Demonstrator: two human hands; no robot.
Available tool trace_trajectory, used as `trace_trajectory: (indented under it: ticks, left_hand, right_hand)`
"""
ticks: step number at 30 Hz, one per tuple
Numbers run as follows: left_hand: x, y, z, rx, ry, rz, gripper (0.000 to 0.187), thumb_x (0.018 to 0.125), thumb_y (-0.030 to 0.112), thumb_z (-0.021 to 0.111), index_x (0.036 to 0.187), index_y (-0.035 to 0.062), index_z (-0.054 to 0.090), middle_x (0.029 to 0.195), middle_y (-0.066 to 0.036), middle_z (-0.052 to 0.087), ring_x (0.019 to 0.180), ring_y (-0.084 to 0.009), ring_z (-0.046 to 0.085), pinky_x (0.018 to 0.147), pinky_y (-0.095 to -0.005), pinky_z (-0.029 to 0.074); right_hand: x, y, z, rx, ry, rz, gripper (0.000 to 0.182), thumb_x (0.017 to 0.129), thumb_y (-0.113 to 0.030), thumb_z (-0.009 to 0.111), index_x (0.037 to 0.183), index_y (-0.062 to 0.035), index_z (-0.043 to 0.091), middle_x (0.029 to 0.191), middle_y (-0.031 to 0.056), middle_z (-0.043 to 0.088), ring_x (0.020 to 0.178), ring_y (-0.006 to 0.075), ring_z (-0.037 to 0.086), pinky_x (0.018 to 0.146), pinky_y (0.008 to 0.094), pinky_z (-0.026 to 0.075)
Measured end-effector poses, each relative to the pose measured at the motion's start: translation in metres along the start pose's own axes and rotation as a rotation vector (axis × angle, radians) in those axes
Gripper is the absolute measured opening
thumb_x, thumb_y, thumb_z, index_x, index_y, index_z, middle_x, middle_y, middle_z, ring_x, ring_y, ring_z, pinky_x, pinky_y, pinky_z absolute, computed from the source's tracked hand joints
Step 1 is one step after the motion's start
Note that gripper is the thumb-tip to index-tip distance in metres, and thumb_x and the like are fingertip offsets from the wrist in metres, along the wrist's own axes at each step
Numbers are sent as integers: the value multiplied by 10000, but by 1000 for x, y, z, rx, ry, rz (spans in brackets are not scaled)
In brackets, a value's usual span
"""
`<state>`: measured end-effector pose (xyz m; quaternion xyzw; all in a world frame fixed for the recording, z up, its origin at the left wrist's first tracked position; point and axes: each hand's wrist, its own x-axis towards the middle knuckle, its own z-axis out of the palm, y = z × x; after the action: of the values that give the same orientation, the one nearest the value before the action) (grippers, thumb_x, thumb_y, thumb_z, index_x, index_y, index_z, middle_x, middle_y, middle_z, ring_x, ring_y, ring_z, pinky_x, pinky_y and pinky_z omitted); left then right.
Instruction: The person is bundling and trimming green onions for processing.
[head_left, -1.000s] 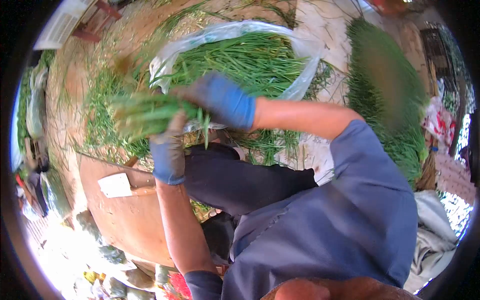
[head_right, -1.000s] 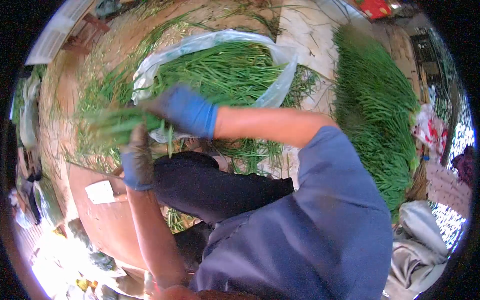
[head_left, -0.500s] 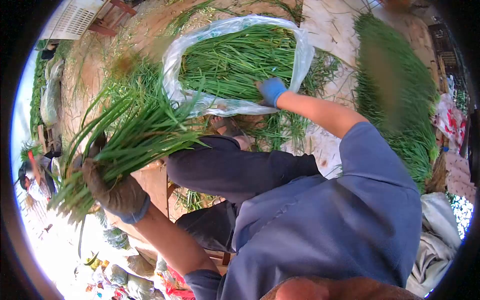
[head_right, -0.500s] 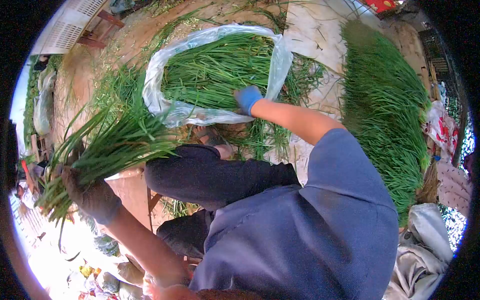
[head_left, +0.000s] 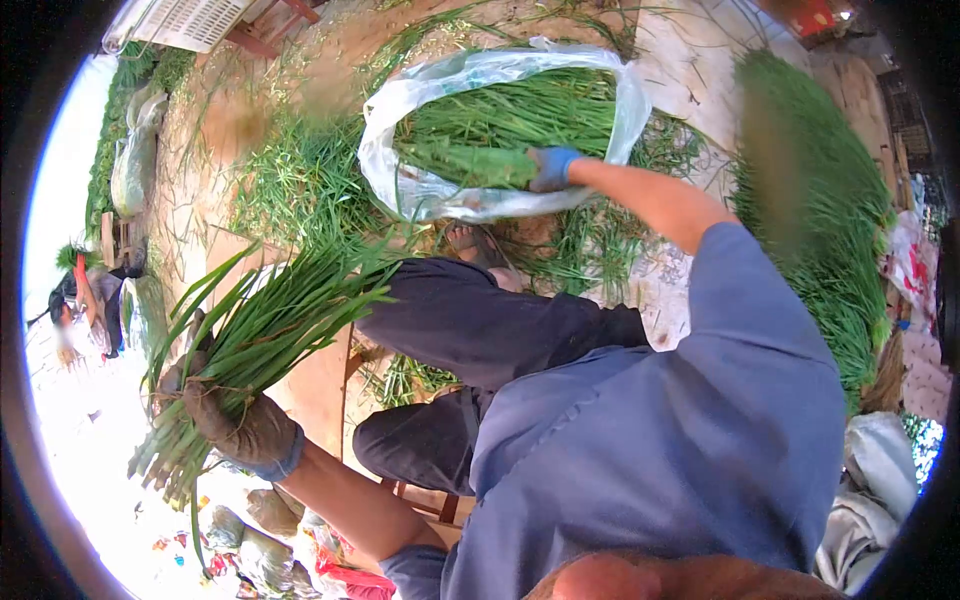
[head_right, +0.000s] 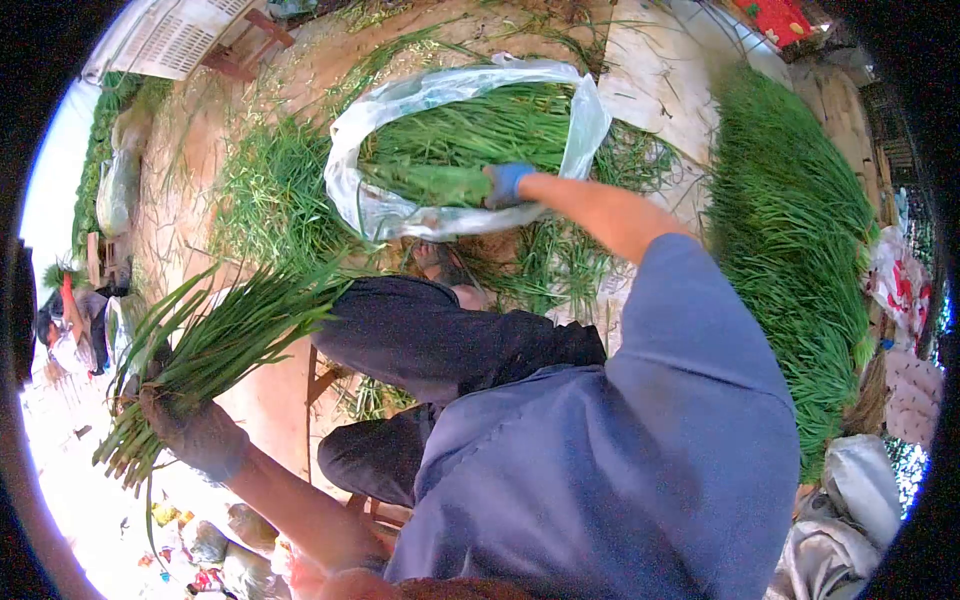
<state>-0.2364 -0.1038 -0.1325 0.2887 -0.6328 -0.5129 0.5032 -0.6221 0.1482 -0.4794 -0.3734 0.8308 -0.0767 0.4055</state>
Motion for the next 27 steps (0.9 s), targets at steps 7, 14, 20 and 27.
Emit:
trace_trajectory:
  ticks: [7,14,20,27]
  left_hand:
    - [-11,0,10,-36,54,-92,394,977,250,481,1226,-42,570,1284,-222,566,1221,-306,531,1061,-441,406]
    - [-14,-1,18,-103,49,-172,373,965,236,514,1170,-61,610,1269,-191,568,1215,-285,523,1066,-434,398]
    - [-24,-5,19,-32,12,-118,382,966,250,505,1161,-59,616,1271,-188,564,1199,-288,530,1068,-448,391]
    - [-35,-2,33,-25,-52,-121,398,967,249,497,1198,-61,593,1300,-222,548,1233,-303,513,1076,-453,377]
  right_hand:
    - [-11,73,-63,563,149,-31,734,715,-525,718,1257,-50,574,1169,232,645,1061,369,629,937,403,485]
    - [-18,74,-71,91,398,133,958,744,-622,684,1450,-73,343,1258,292,561,1137,409,578,979,424,458]
    - [-90,28,-15,-190,460,174,1166,688,-579,767,1546,-138,111,1501,255,306,1350,468,342,1070,546,345]
    - [-32,8,38,-260,665,314,1178,660,-480,814,1551,-233,84,1539,255,195,1379,526,208,1058,656,278]
